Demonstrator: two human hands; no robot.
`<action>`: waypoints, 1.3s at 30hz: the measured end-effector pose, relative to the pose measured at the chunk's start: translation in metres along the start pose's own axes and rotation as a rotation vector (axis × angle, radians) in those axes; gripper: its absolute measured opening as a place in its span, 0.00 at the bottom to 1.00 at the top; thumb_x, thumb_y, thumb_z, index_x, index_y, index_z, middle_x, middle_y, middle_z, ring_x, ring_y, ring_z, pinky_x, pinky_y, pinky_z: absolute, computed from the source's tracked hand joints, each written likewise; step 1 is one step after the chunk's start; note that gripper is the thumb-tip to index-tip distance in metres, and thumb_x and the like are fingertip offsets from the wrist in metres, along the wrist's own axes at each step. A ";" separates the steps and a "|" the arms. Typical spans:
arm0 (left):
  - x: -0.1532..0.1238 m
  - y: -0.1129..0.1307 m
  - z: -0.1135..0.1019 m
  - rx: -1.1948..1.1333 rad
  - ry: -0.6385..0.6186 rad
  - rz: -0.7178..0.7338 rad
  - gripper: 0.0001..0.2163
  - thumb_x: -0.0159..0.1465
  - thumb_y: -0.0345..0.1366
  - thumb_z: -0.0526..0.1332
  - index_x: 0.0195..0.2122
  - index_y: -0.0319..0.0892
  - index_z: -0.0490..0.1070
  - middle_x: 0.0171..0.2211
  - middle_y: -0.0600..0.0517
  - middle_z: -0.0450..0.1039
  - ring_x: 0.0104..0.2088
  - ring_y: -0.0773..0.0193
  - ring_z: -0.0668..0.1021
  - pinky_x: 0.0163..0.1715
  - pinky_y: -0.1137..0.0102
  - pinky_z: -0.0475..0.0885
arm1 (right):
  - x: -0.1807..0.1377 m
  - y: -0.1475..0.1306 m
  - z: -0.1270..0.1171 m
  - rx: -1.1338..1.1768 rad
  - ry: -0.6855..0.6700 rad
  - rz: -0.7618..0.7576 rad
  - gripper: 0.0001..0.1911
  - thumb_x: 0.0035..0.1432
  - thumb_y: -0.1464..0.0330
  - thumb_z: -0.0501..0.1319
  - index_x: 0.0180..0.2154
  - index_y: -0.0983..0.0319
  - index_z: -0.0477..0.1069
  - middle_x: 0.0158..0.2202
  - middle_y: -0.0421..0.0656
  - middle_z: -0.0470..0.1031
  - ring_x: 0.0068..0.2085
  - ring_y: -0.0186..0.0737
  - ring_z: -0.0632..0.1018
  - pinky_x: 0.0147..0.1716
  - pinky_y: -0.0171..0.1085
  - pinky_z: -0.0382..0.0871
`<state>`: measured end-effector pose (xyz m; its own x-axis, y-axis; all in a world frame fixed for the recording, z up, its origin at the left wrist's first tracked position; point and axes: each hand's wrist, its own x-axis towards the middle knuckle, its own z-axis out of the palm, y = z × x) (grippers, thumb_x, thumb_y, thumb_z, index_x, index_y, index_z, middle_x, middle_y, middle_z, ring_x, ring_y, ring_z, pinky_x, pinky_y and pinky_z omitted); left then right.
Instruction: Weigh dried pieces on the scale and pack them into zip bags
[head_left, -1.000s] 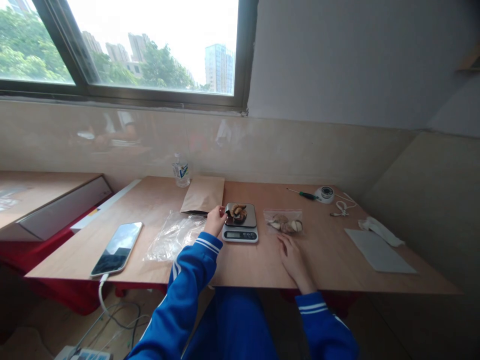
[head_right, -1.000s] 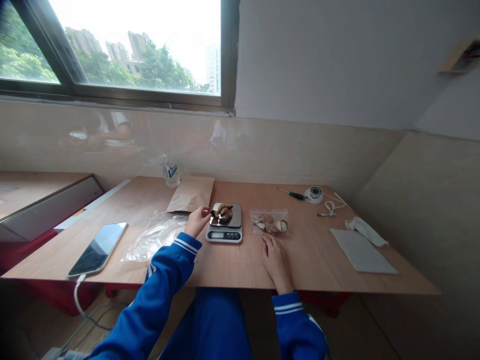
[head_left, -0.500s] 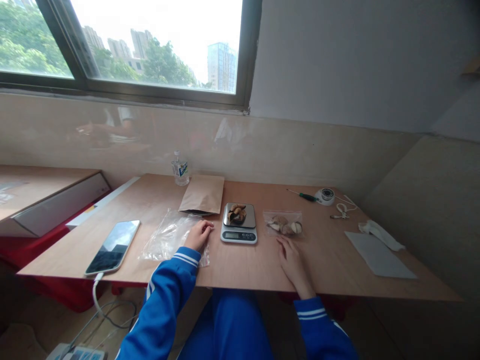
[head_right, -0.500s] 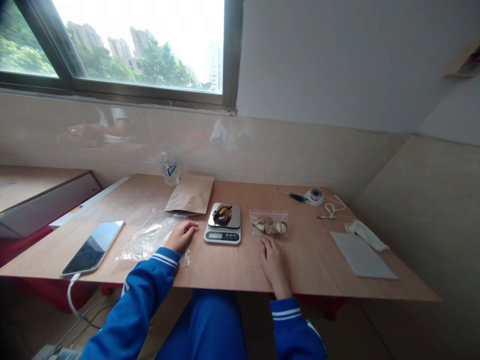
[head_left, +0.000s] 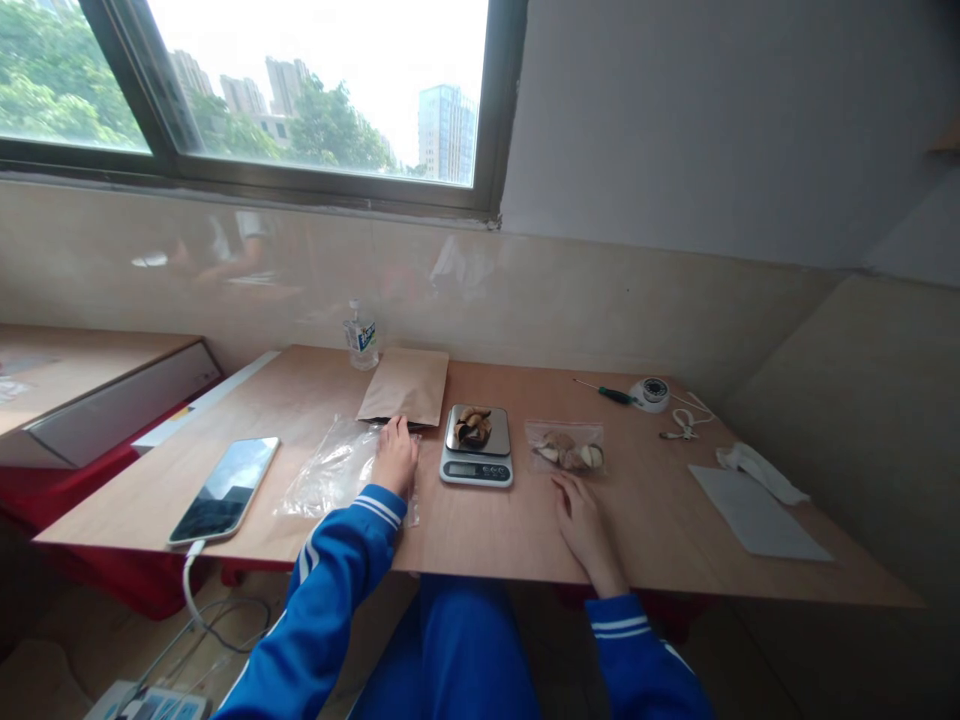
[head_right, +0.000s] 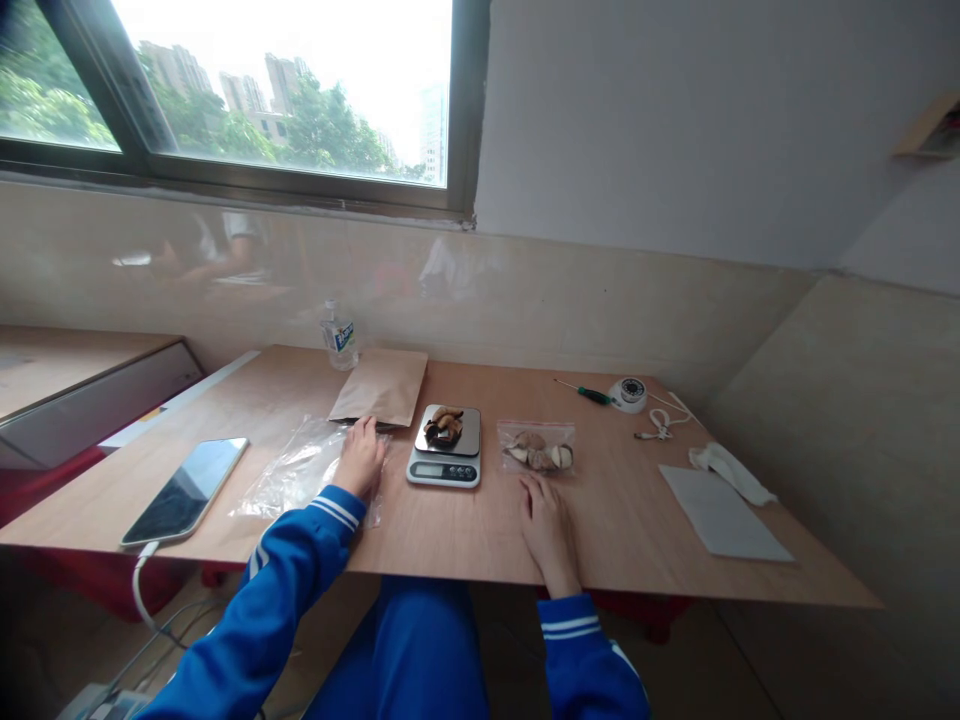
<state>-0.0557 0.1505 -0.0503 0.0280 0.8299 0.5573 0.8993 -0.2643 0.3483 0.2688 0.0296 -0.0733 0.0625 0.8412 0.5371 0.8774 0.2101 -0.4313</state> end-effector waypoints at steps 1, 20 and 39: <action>0.005 0.000 0.000 0.032 -0.037 0.013 0.21 0.59 0.28 0.49 0.54 0.26 0.59 0.54 0.30 0.61 0.56 0.45 0.64 0.53 0.52 0.62 | 0.000 0.000 0.000 -0.001 0.000 0.000 0.18 0.59 0.70 0.47 0.46 0.62 0.70 0.48 0.50 0.71 0.49 0.45 0.72 0.49 0.47 0.68; 0.004 -0.002 -0.033 0.312 -0.353 0.002 0.17 0.61 0.30 0.49 0.50 0.33 0.64 0.51 0.35 0.65 0.50 0.47 0.69 0.48 0.56 0.64 | 0.002 -0.003 -0.004 0.018 0.011 -0.006 0.17 0.59 0.70 0.48 0.44 0.62 0.71 0.47 0.50 0.71 0.47 0.45 0.73 0.47 0.46 0.68; 0.038 -0.010 -0.013 0.262 -0.414 0.101 0.19 0.62 0.29 0.46 0.51 0.28 0.64 0.49 0.33 0.67 0.48 0.51 0.70 0.49 0.60 0.61 | 0.002 -0.004 -0.004 0.044 0.016 0.005 0.17 0.59 0.70 0.48 0.44 0.61 0.72 0.47 0.49 0.72 0.47 0.44 0.73 0.47 0.46 0.69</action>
<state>-0.0698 0.1780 -0.0226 0.2434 0.9460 0.2142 0.9612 -0.2649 0.0773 0.2676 0.0285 -0.0681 0.0749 0.8346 0.5457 0.8554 0.2275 -0.4654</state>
